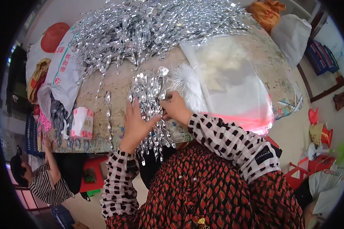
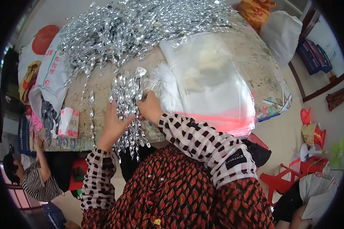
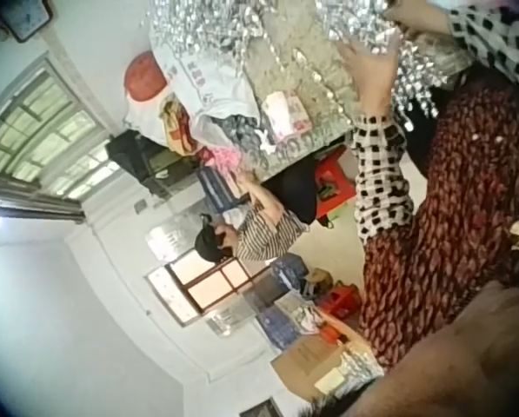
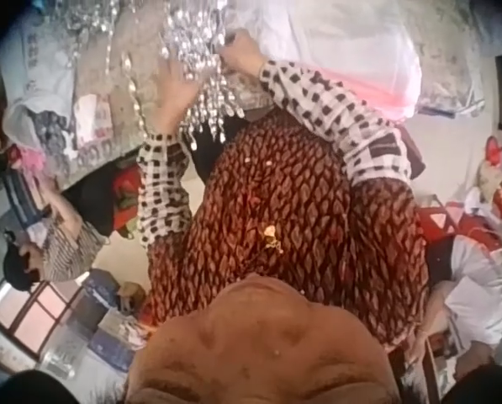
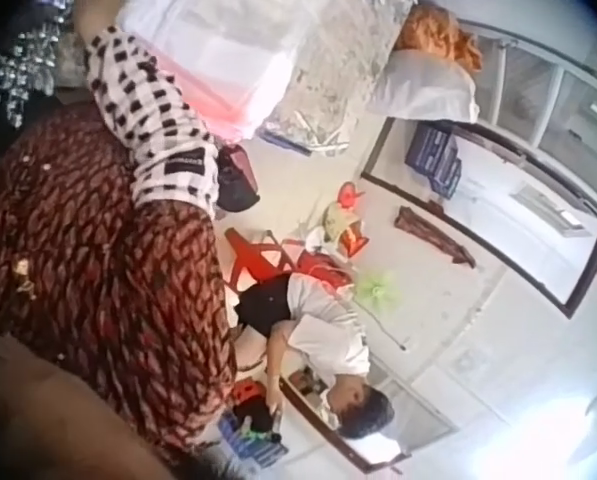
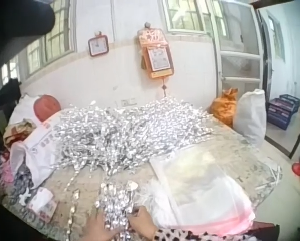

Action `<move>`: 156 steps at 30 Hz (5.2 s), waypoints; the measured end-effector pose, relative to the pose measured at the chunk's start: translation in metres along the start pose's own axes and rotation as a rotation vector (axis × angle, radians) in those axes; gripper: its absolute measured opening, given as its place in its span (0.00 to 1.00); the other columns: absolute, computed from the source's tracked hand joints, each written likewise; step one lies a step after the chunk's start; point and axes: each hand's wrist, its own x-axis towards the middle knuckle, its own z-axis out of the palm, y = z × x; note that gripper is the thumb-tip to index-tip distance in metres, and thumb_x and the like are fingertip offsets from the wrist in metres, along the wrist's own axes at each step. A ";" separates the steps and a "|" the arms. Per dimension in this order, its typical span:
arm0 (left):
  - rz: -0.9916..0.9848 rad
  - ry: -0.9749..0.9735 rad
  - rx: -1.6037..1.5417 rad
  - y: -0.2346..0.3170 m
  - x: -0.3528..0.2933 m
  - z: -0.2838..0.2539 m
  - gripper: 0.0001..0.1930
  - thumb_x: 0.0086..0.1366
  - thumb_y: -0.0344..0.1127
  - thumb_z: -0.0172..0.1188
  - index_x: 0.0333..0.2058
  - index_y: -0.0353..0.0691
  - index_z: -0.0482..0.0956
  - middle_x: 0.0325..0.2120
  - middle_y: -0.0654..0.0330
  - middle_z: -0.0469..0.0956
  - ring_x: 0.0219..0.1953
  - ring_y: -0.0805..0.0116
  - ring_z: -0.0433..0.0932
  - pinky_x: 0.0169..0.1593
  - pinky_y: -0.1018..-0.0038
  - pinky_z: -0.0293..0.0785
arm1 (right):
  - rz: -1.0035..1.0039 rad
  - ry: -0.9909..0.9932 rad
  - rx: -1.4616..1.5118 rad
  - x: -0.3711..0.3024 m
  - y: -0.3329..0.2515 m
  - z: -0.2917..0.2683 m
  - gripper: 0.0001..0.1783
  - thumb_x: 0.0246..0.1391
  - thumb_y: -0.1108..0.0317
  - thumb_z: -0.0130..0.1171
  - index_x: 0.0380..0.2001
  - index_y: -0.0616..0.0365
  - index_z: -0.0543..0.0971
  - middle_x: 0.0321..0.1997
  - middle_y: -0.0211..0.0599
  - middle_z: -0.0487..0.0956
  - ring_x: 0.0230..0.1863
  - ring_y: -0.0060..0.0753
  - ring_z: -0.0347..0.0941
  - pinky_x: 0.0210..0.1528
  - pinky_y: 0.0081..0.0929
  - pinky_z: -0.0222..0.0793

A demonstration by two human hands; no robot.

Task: Packaging silver tinsel decorations into clear plastic bags at a workbench.

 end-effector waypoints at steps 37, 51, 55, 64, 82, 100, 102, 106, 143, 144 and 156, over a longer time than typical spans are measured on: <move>0.035 -0.203 -0.276 -0.018 0.001 -0.016 0.54 0.48 0.51 0.70 0.63 0.24 0.48 0.63 0.36 0.48 0.68 0.47 0.45 0.67 0.63 0.43 | -0.547 -0.102 -0.751 -0.004 -0.021 0.004 0.21 0.39 0.62 0.59 0.35 0.68 0.75 0.31 0.59 0.77 0.35 0.58 0.74 0.42 0.41 0.70; -0.213 0.038 -1.402 0.045 0.030 -0.043 0.16 0.67 0.40 0.54 0.48 0.36 0.71 0.36 0.58 0.77 0.36 0.70 0.78 0.39 0.77 0.73 | -0.523 -0.214 -0.031 -0.068 -0.024 0.018 0.06 0.54 0.72 0.56 0.35 0.62 0.74 0.22 0.31 0.75 0.23 0.18 0.70 0.26 0.18 0.67; -0.160 -0.129 -1.510 0.046 0.030 -0.051 0.15 0.67 0.41 0.52 0.46 0.37 0.71 0.22 0.63 0.73 0.21 0.75 0.72 0.24 0.79 0.69 | -0.642 -0.356 -0.312 -0.068 -0.031 -0.008 0.08 0.53 0.68 0.58 0.33 0.62 0.76 0.24 0.36 0.75 0.27 0.24 0.71 0.31 0.25 0.68; -0.433 -0.436 -1.432 0.057 -0.004 -0.047 0.14 0.65 0.37 0.53 0.46 0.37 0.73 0.22 0.66 0.71 0.17 0.79 0.68 0.20 0.81 0.65 | -0.912 -0.222 -1.192 0.003 -0.064 -0.102 0.06 0.48 0.65 0.57 0.30 0.50 0.81 0.31 0.39 0.72 0.38 0.44 0.68 0.43 0.37 0.65; -0.546 -0.564 -1.179 0.083 0.043 -0.014 0.15 0.58 0.36 0.62 0.43 0.42 0.74 0.17 0.72 0.66 0.15 0.80 0.64 0.20 0.79 0.65 | -0.905 -0.171 -1.180 0.002 -0.058 -0.106 0.06 0.52 0.66 0.56 0.32 0.54 0.77 0.37 0.34 0.73 0.45 0.40 0.66 0.48 0.36 0.60; -0.509 -0.569 -1.126 0.100 0.050 -0.010 0.12 0.57 0.36 0.65 0.35 0.39 0.74 0.15 0.69 0.67 0.13 0.79 0.65 0.17 0.78 0.66 | -0.657 -0.373 -0.581 0.007 -0.061 -0.119 0.08 0.52 0.66 0.59 0.33 0.59 0.78 0.34 0.32 0.78 0.41 0.27 0.70 0.47 0.27 0.65; -0.524 -0.492 -1.171 0.093 0.047 -0.014 0.13 0.55 0.34 0.66 0.35 0.37 0.74 0.15 0.69 0.68 0.12 0.79 0.65 0.16 0.79 0.66 | -0.586 -0.376 -0.545 0.005 -0.063 -0.120 0.08 0.54 0.67 0.59 0.33 0.60 0.78 0.33 0.31 0.77 0.40 0.24 0.70 0.45 0.25 0.65; -0.539 -0.485 -1.145 0.084 0.038 -0.026 0.13 0.55 0.34 0.67 0.36 0.37 0.74 0.15 0.69 0.68 0.12 0.79 0.65 0.15 0.79 0.65 | -0.473 -0.393 -0.482 0.000 -0.065 -0.118 0.08 0.57 0.68 0.56 0.33 0.62 0.76 0.31 0.28 0.76 0.35 0.17 0.69 0.41 0.20 0.66; -0.379 -0.386 -1.060 0.094 -0.014 -0.069 0.08 0.56 0.34 0.64 0.29 0.34 0.77 0.17 0.67 0.70 0.12 0.81 0.66 0.14 0.84 0.63 | -1.019 -0.405 -0.590 -0.066 -0.075 -0.070 0.17 0.51 0.65 0.62 0.44 0.58 0.78 0.44 0.39 0.77 0.49 0.38 0.69 0.53 0.35 0.62; -0.381 -0.398 -1.070 0.094 -0.017 -0.071 0.09 0.56 0.34 0.64 0.30 0.34 0.77 0.18 0.67 0.71 0.12 0.81 0.66 0.14 0.84 0.64 | -0.884 -0.465 -0.528 -0.066 -0.070 -0.068 0.15 0.51 0.65 0.62 0.42 0.58 0.79 0.40 0.38 0.78 0.45 0.36 0.71 0.50 0.32 0.64; -0.439 -0.421 -1.148 0.070 -0.027 -0.068 0.10 0.56 0.35 0.65 0.30 0.34 0.77 0.17 0.66 0.71 0.09 0.80 0.65 0.14 0.83 0.59 | -0.614 -0.545 -0.467 -0.074 -0.064 -0.068 0.08 0.54 0.70 0.59 0.33 0.63 0.76 0.26 0.30 0.73 0.29 0.20 0.67 0.32 0.22 0.64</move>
